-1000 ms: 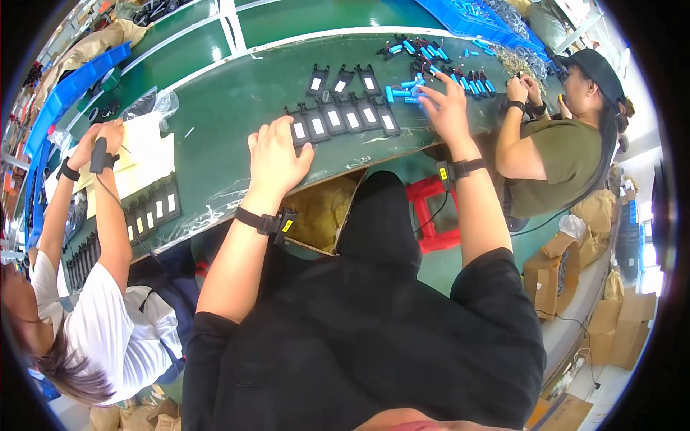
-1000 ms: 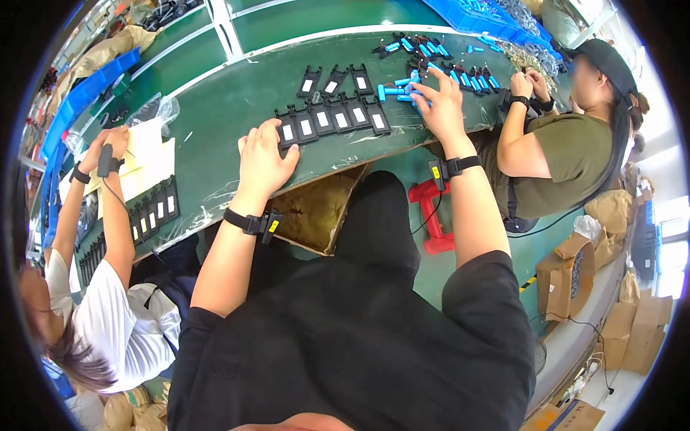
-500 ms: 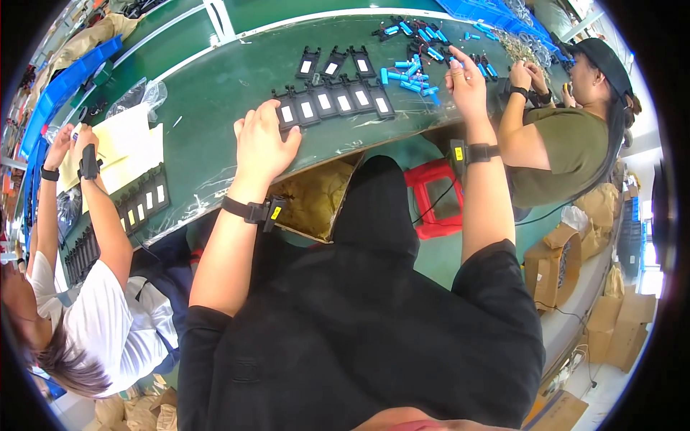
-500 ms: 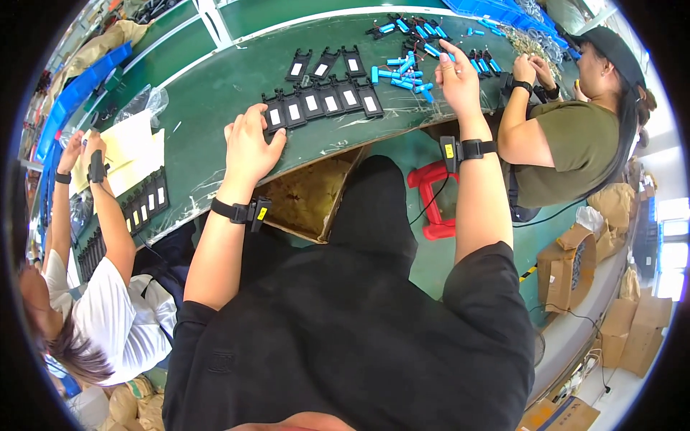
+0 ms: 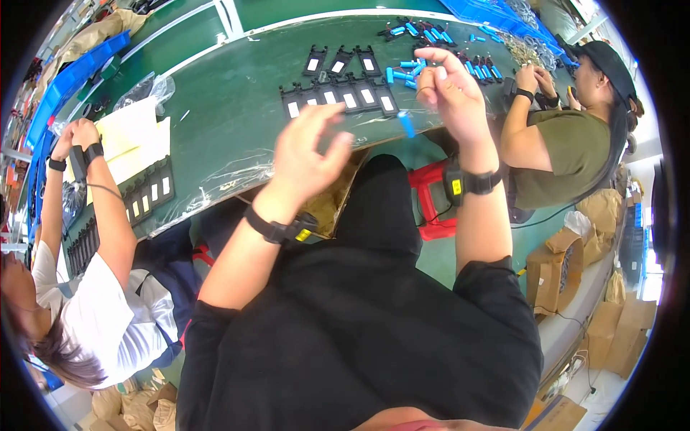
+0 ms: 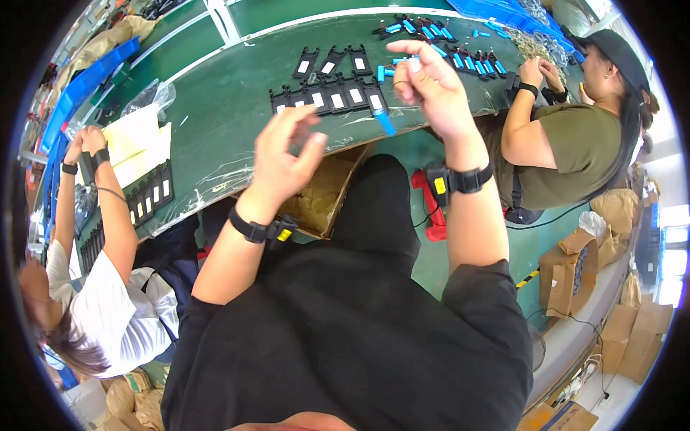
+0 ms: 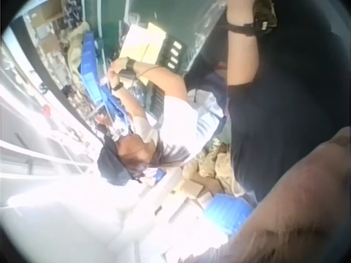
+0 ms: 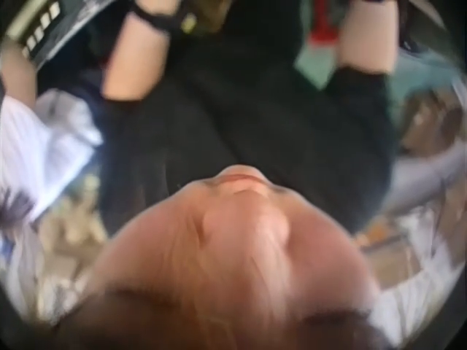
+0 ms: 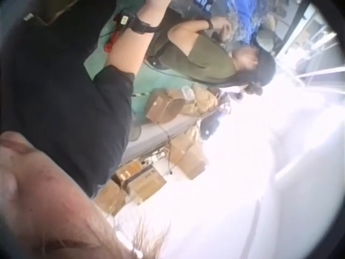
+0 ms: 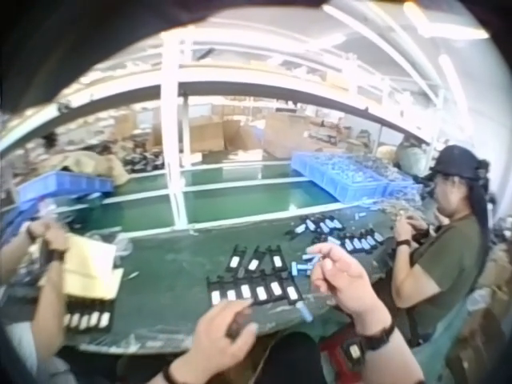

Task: Assembling electronic components by inserting blue batteries into black plastic cases and finishing with a handheld pressing tool.

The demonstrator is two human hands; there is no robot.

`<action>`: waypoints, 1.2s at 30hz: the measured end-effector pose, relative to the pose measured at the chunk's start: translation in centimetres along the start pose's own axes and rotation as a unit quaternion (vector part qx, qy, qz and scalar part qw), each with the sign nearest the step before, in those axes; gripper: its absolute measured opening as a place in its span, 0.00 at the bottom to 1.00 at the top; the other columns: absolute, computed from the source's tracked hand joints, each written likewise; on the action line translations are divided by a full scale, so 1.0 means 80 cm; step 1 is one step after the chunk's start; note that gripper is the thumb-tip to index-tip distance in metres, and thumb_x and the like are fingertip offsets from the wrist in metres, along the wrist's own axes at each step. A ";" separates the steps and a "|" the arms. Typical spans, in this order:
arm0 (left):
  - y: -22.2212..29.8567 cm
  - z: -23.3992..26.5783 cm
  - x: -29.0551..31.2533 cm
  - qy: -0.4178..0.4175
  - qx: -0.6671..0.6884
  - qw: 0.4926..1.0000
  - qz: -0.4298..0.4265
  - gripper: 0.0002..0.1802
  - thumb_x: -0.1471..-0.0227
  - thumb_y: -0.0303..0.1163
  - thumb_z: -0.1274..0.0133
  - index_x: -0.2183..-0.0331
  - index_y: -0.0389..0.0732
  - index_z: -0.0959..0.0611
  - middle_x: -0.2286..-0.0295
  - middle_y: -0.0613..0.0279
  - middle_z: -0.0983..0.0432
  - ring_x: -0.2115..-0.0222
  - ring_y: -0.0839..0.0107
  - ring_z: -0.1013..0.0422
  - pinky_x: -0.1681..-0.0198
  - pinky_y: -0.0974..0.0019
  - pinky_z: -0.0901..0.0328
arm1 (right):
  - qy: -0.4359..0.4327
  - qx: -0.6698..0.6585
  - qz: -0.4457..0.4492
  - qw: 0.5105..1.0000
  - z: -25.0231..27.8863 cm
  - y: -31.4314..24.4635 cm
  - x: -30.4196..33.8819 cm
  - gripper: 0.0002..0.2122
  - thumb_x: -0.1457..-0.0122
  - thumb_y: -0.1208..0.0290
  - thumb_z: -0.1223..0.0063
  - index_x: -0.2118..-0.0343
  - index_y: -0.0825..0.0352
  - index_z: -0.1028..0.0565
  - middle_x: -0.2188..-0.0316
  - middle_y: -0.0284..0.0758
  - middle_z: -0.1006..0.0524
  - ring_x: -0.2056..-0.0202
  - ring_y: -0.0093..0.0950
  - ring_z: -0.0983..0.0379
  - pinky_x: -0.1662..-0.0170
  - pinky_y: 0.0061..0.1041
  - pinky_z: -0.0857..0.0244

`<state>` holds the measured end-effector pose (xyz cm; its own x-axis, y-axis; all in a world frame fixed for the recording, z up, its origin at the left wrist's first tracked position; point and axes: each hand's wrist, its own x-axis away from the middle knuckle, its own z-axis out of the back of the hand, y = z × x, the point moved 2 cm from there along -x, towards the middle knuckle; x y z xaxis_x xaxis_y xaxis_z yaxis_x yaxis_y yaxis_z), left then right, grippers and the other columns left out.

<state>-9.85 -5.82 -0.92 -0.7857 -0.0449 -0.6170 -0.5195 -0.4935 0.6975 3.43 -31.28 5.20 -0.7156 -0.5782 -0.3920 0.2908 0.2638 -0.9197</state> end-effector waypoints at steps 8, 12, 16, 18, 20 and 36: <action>0.027 -0.041 0.030 -0.141 0.356 0.890 0.249 0.17 0.23 0.33 0.53 0.39 0.39 0.23 0.70 0.63 0.18 0.73 0.77 0.23 0.68 0.71 0.29 | 0.095 0.026 -0.029 0.995 -0.104 0.002 0.037 0.13 0.26 0.77 0.48 0.41 0.68 0.27 0.70 0.29 0.24 0.70 0.17 0.29 0.63 0.19 0.31; 0.017 -0.021 0.031 -0.104 0.312 0.907 0.262 0.09 0.25 0.34 0.50 0.51 0.41 0.22 0.73 0.68 0.23 0.75 0.79 0.28 0.72 0.71 0.34 | 0.072 0.069 -0.032 0.994 -0.127 0.022 0.048 0.20 0.31 0.80 0.40 0.37 0.66 0.23 0.64 0.27 0.22 0.67 0.14 0.27 0.63 0.17 0.32; 0.036 0.011 0.015 -0.099 0.045 0.989 0.105 0.16 0.31 0.36 0.44 0.50 0.35 0.26 0.65 0.39 0.17 0.63 0.37 0.20 0.60 0.51 0.26 | -0.028 0.274 0.037 0.961 -0.162 -0.007 0.034 0.19 0.38 0.80 0.32 0.43 0.64 0.17 0.67 0.29 0.25 0.70 0.17 0.27 0.67 0.20 0.33; 0.036 0.019 0.012 -0.131 -0.021 0.986 0.099 0.22 0.34 0.36 0.41 0.47 0.35 0.29 0.63 0.40 0.16 0.63 0.42 0.18 0.59 0.50 0.25 | -0.022 0.295 0.040 0.954 -0.172 -0.014 0.023 0.18 0.38 0.79 0.31 0.45 0.65 0.16 0.69 0.30 0.23 0.71 0.19 0.27 0.68 0.21 0.32; 0.037 0.029 0.006 -0.108 0.121 0.974 0.157 0.25 0.37 0.32 0.39 0.45 0.34 0.30 0.62 0.44 0.16 0.64 0.50 0.17 0.60 0.52 0.25 | -0.017 0.275 0.045 0.960 -0.172 -0.011 0.007 0.16 0.38 0.79 0.31 0.48 0.66 0.16 0.70 0.29 0.21 0.72 0.18 0.27 0.68 0.20 0.32; -0.106 0.086 0.014 0.039 -0.287 0.954 0.071 0.09 0.48 0.31 0.36 0.67 0.39 0.18 0.66 0.53 0.21 0.61 0.50 0.24 0.56 0.47 0.30 | 0.224 0.269 0.205 0.914 -0.053 -0.340 -0.535 0.20 0.36 0.61 0.34 0.47 0.71 0.17 0.58 0.41 0.14 0.60 0.29 0.17 0.57 0.28 0.24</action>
<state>-8.65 4.25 -5.03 -0.7960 -0.2004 -0.5711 -0.1220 -0.8712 0.4756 23.45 -10.46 47.03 -0.6299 -0.1096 -0.7689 0.7766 -0.1013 -0.6218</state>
